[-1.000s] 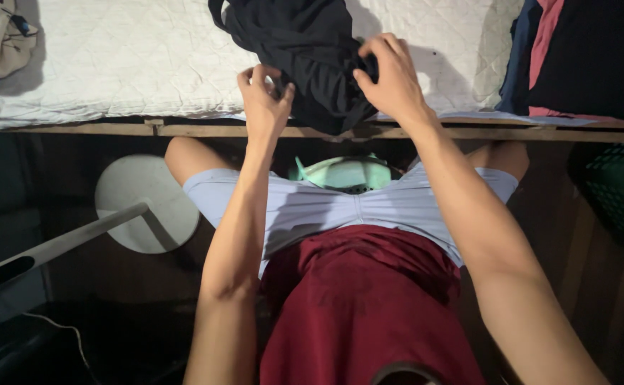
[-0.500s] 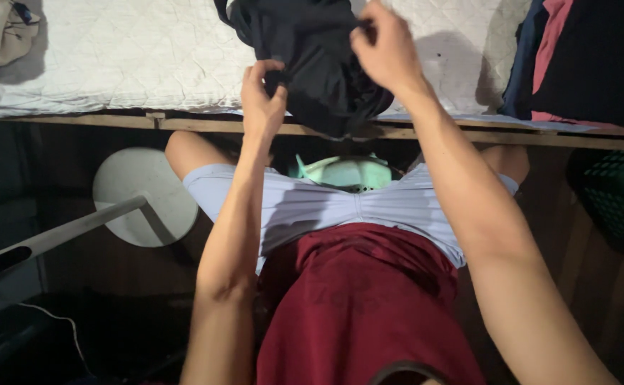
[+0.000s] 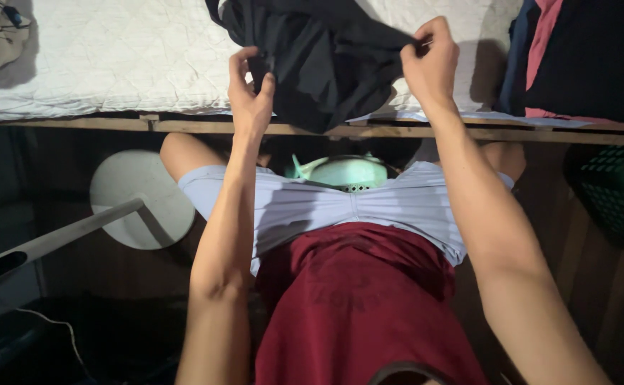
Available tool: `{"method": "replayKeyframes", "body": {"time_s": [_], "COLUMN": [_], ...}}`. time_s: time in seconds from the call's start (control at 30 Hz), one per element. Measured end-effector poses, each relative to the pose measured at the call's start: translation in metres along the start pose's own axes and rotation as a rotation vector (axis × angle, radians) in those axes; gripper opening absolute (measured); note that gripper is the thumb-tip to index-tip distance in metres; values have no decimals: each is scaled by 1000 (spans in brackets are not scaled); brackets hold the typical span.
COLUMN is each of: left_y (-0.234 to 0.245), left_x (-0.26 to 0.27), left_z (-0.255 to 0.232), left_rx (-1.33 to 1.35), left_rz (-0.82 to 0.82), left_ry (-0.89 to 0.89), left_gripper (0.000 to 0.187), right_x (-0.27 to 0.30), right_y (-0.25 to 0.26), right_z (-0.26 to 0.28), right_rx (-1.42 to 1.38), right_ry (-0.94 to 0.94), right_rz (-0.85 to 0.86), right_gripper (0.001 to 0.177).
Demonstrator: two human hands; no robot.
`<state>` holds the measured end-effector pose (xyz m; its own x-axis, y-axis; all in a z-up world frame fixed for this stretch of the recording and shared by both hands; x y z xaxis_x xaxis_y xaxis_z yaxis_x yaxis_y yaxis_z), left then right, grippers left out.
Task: The recorder folds several items of clothing and places them neatly into a pink suitcase.
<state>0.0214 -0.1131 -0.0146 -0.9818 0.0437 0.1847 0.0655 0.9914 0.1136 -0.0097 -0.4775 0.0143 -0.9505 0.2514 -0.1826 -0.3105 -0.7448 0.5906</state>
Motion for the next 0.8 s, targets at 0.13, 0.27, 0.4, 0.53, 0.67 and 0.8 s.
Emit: {"method": "replayKeyframes", "body": {"time_s": [0.13, 0.27, 0.4, 0.53, 0.67, 0.8], "left_y": [-2, 5, 16, 20, 38, 54], "left_x": [-4, -17, -38, -49, -65, -77], "left_z": [1, 29, 55, -14, -73, -124], "left_rx": [76, -19, -272, -212, -422, -489], "left_rz": [-9, -112, -186, -142, -278, -292], "left_ry": [120, 341, 288, 82, -119, -126], "left_gripper": [64, 53, 36, 21, 20, 13], "right_x": [2, -4, -15, -38, -66, -82], "right_y": [-1, 3, 10, 38, 74, 114], "right_z": [19, 45, 54, 52, 17, 14], "right_rx": [21, 110, 199, 243, 202, 217], "right_ry": [59, 246, 385, 349, 270, 313], "right_rz": [43, 37, 86, 51, -69, -187], "right_gripper": [14, 14, 12, 12, 12, 22]}}
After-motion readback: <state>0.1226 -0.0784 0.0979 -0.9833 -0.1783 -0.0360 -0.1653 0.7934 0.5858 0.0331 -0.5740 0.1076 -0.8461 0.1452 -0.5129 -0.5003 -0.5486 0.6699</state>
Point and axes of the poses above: each hand's wrist, its own x-axis away from the middle knuckle, its own y-axis out of the back of the hand, z = x × y, the point moved 9 cm from there along -x, towards the middle knuckle, and after that the axes turned 13 degrees about y, right-handed, at the moved point
